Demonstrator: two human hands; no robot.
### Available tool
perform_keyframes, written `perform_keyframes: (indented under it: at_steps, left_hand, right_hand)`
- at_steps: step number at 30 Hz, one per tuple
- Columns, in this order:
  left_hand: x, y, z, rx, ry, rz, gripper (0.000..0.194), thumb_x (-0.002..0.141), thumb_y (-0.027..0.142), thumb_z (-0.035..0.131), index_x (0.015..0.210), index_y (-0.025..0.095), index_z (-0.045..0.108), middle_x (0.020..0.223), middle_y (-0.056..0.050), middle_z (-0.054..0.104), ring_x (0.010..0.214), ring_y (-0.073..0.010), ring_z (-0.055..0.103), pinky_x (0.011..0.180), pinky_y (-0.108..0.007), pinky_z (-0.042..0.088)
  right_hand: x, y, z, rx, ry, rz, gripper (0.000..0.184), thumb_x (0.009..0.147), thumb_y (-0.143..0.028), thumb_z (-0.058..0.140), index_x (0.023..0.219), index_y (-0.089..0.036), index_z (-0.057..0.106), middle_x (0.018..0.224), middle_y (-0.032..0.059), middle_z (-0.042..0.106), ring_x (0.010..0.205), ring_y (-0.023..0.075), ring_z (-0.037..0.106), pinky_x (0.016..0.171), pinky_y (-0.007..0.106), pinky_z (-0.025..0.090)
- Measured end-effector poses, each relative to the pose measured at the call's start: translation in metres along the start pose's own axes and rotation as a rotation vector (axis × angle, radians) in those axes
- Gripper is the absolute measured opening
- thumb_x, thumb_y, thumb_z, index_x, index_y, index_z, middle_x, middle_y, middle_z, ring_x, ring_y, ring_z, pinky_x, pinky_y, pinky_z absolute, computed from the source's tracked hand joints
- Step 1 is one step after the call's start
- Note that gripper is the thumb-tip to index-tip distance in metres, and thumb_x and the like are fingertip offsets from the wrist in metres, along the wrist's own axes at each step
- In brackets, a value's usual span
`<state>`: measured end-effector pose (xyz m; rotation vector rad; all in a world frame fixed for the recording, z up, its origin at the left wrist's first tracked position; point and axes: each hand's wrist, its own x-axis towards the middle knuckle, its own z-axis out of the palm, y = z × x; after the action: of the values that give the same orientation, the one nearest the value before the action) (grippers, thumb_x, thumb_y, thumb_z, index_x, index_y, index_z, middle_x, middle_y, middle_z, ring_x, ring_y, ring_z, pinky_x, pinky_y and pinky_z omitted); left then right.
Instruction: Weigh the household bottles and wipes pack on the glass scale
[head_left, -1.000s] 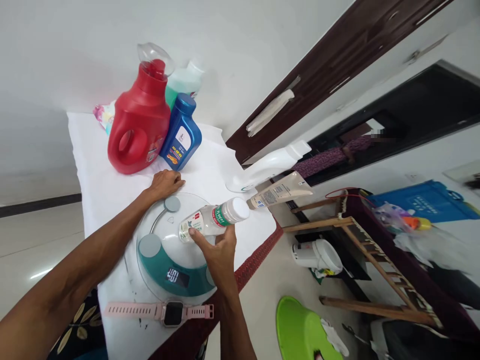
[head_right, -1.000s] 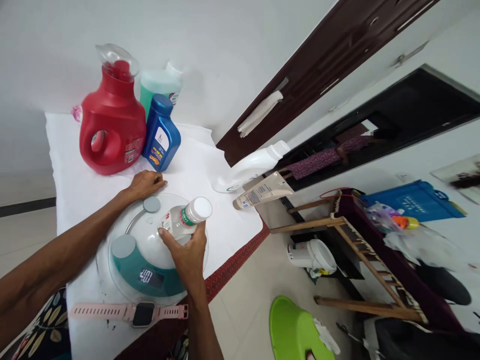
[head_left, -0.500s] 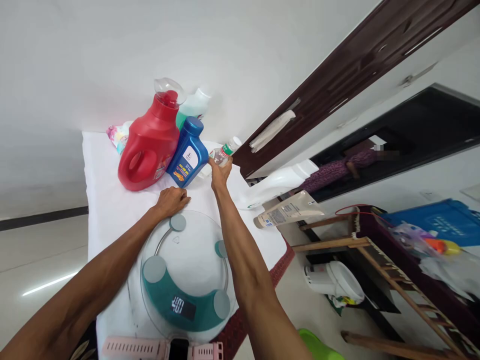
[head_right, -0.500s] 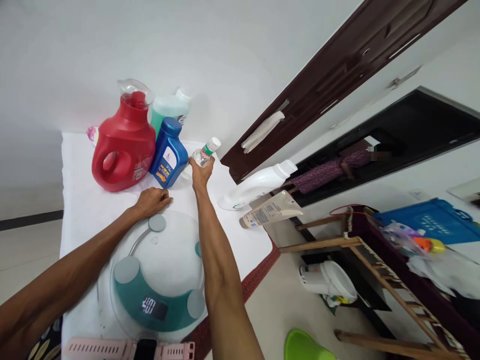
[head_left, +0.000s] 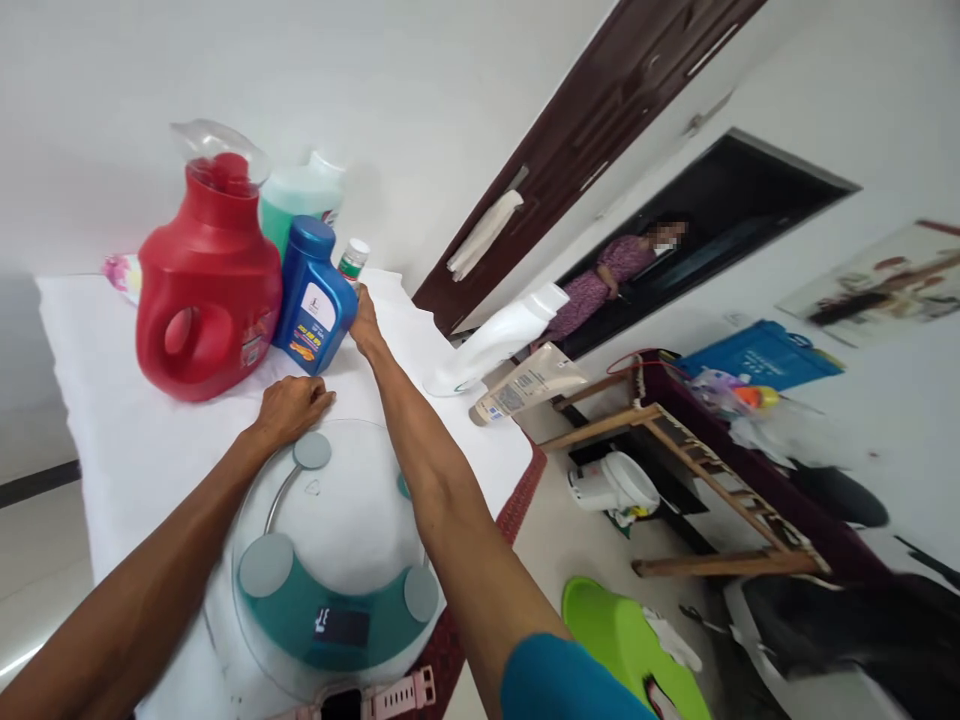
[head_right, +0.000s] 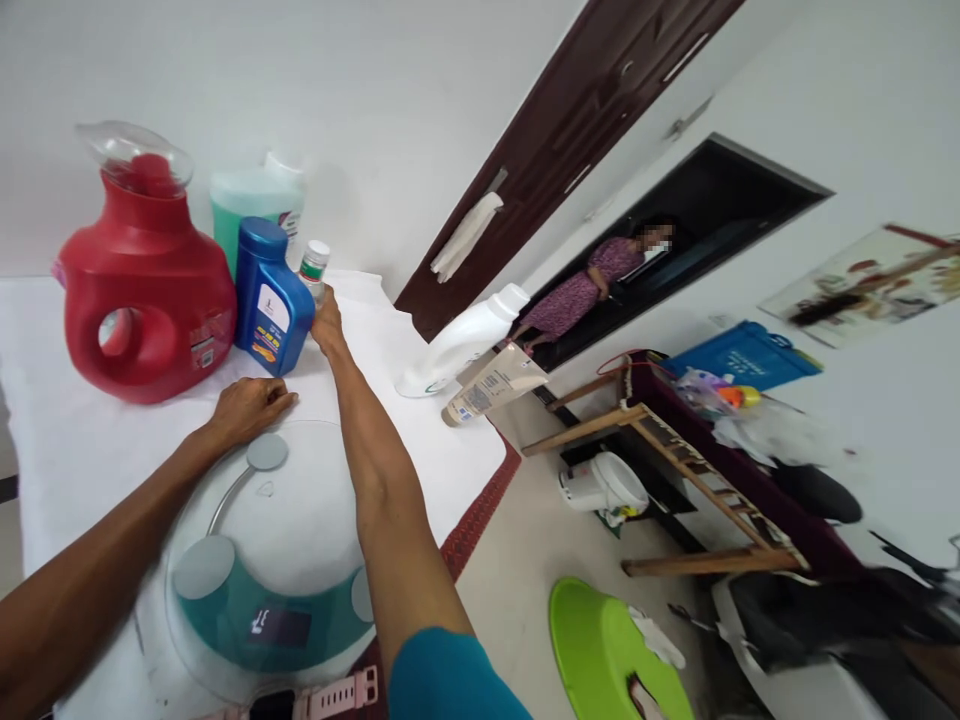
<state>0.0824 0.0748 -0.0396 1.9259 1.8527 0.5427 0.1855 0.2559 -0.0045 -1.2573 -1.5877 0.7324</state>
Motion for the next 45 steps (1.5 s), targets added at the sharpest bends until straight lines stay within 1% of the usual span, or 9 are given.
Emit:
perform_keyframes:
  at_steps: [3, 6, 12, 18, 22, 25, 32, 39, 45]
  left_hand:
    - [0.0, 0.001, -0.003, 0.015, -0.011, 0.003, 0.038, 0.105, 0.046, 0.048, 0.095, 0.022, 0.075, 0.106, -0.014, 0.083, 0.108, -0.0346, 0.077, 0.081, -0.038, 0.048]
    - [-0.001, 0.003, -0.006, 0.03, -0.029, -0.009, 0.039, 0.105, 0.046, 0.046, 0.097, 0.022, 0.075, 0.108, -0.014, 0.084, 0.109, -0.0347, 0.077, 0.081, -0.038, 0.047]
    - [-0.001, 0.002, -0.007, 0.05, -0.038, -0.006, 0.043, 0.102, 0.051, 0.043, 0.1, 0.023, 0.076, 0.112, -0.014, 0.083, 0.11, -0.0371, 0.076, 0.079, -0.039, 0.046]
    - [0.003, -0.003, -0.004, 0.026, -0.022, -0.003, 0.046, 0.097, 0.057, 0.043, 0.095, 0.024, 0.075, 0.102, -0.014, 0.082, 0.1, -0.0362, 0.074, 0.074, -0.038, 0.044]
    - [0.005, -0.005, -0.004, 0.014, 0.004, -0.001, 0.044, 0.096, 0.058, 0.045, 0.09, 0.025, 0.074, 0.094, -0.011, 0.081, 0.093, -0.0336, 0.073, 0.071, -0.037, 0.043]
    - [0.004, -0.006, -0.005, 0.009, 0.006, 0.007, 0.043, 0.097, 0.058, 0.045, 0.088, 0.025, 0.073, 0.093, -0.01, 0.081, 0.091, -0.0325, 0.073, 0.07, -0.037, 0.043]
    - [0.005, -0.005, -0.006, 0.017, -0.009, -0.006, 0.044, 0.098, 0.056, 0.046, 0.095, 0.024, 0.076, 0.097, -0.013, 0.081, 0.096, -0.0358, 0.074, 0.075, -0.039, 0.046]
    - [0.002, 0.001, -0.004, 0.007, 0.02, -0.036, 0.034, 0.097, 0.048, 0.055, 0.098, 0.023, 0.079, 0.103, -0.012, 0.08, 0.107, -0.035, 0.073, 0.09, -0.041, 0.051]
    - [0.005, 0.001, 0.001, -0.06, 0.042, -0.045, 0.03, 0.099, 0.041, 0.059, 0.1, 0.019, 0.078, 0.106, -0.012, 0.078, 0.105, -0.0296, 0.069, 0.098, -0.04, 0.051]
  right_hand:
    - [-0.016, -0.008, -0.027, 0.037, -0.062, 0.077, 0.088, 0.088, -0.066, 0.083, 0.149, -0.01, 0.054, 0.114, -0.0058, 0.082, 0.097, 0.0087, 0.072, 0.092, 0.028, 0.062]
    - [-0.053, -0.015, -0.074, 0.037, 0.062, -0.029, 0.086, 0.089, -0.066, 0.082, 0.151, -0.012, 0.055, 0.137, 0.0089, 0.076, 0.12, 0.0167, 0.072, 0.102, 0.037, 0.062]
    - [-0.127, -0.023, -0.21, -0.242, 0.771, -0.325, 0.084, 0.087, -0.057, 0.086, 0.156, -0.025, 0.051, 0.166, 0.0198, 0.048, 0.161, 0.0332, 0.043, 0.124, 0.059, 0.05]
    - [-0.116, 0.016, -0.293, -0.21, 1.002, -0.003, 0.107, 0.068, -0.048, 0.099, 0.154, -0.014, 0.045, 0.172, 0.0309, 0.04, 0.165, 0.0391, 0.036, 0.132, 0.061, 0.04]
    - [-0.097, 0.047, -0.296, -0.034, 0.803, 0.138, 0.069, 0.073, -0.047, 0.092, 0.128, -0.02, 0.059, 0.137, 0.0175, 0.073, 0.123, 0.0294, 0.072, 0.101, 0.05, 0.064]
    - [-0.093, 0.061, -0.291, 0.003, 0.736, 0.178, 0.046, 0.074, -0.045, 0.089, 0.105, -0.023, 0.064, 0.107, 0.0086, 0.08, 0.095, 0.0222, 0.074, 0.085, 0.04, 0.064]
    - [-0.116, 0.065, -0.291, -0.028, 0.833, 0.189, 0.03, 0.076, -0.043, 0.083, 0.091, -0.022, 0.068, 0.101, 0.0082, 0.08, 0.095, 0.025, 0.074, 0.094, 0.047, 0.062]
    - [-0.181, 0.013, -0.294, 0.195, 0.666, 0.017, 0.038, 0.069, -0.041, 0.092, 0.098, -0.022, 0.074, 0.114, 0.0125, 0.081, 0.111, 0.028, 0.076, 0.101, 0.048, 0.063]
    - [-0.236, -0.056, -0.237, 0.219, 0.222, -0.044, 0.051, 0.078, -0.052, 0.095, 0.118, -0.024, 0.079, 0.116, 0.0072, 0.081, 0.119, 0.0301, 0.076, 0.105, 0.056, 0.063]
